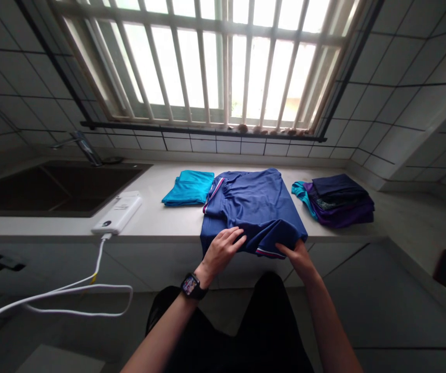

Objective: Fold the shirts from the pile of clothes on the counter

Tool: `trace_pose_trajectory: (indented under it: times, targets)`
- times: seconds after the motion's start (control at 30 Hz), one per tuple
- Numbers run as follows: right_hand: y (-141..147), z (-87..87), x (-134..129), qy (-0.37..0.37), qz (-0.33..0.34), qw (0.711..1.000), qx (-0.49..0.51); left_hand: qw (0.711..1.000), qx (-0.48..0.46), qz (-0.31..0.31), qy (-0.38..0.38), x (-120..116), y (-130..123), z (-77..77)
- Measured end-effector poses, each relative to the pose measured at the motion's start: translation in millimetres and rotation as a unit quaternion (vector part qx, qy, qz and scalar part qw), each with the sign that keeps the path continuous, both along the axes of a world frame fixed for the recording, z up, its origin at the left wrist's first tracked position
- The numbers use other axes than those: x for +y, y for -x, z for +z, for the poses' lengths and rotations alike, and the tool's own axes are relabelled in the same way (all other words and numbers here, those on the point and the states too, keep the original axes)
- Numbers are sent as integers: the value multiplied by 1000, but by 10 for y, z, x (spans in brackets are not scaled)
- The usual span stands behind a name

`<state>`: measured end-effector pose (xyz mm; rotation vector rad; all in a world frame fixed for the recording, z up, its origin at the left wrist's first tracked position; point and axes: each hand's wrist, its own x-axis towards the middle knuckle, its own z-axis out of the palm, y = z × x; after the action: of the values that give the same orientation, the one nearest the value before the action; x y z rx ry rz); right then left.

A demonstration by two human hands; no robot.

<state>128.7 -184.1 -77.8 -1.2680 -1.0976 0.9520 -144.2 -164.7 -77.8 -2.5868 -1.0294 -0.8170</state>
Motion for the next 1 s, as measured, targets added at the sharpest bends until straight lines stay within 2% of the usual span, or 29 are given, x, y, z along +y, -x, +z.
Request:
trace_pose_trajectory:
  times: [0.1, 0.2, 0.23, 0.3, 0.4, 0.53, 0.6, 0.63, 0.7, 0.77, 0.83, 0.93, 1.0]
  targets:
    - [-143, -8, -57, 6, 17, 1000, -25, 996, -84, 27, 19, 40, 28, 93]
    - [-273, 33, -37, 8, 95, 991, -97, 969, -228, 93, 23, 62, 135, 275]
    - [-276, 51, -9, -1, 99, 986, -132, 958, -264, 111, 20, 75, 164, 350]
    - [-199, 82, 70, -31, 46, 977, -207, 943, -305, 136, 10, 116, 192, 503]
    - [66, 83, 193, -58, -55, 951, -298, 939, -308, 154, 9, 202, 156, 691]
    - [362, -1, 259, -32, -92, 932, -350, 936, -281, 213, 1, 301, 104, 795]
    - [386, -64, 237, -22, -152, 922, -354, 935, -262, 239, -22, 307, 143, 764]
    - [365, -97, 215, -24, -180, 916, -357, 942, -242, 231, -26, 294, 182, 725]
    - [271, -163, 160, -35, -201, 906, -371, 973, -164, 160, -1, 235, 286, 610]
    - [134, -228, 99, -45, -177, 902, -392, 995, -66, 59, 49, 143, 396, 458]
    - [-16, -298, 46, -45, -132, 902, -408, 997, -7, 7, 81, 42, 479, 294]
    - [-210, -410, -6, -72, -79, 900, -423, 998, 7, 15, 52, -67, 535, 65]
    - [-298, -470, -19, -148, -101, 884, -432, 1000, 26, 17, 5, -84, 538, -64]
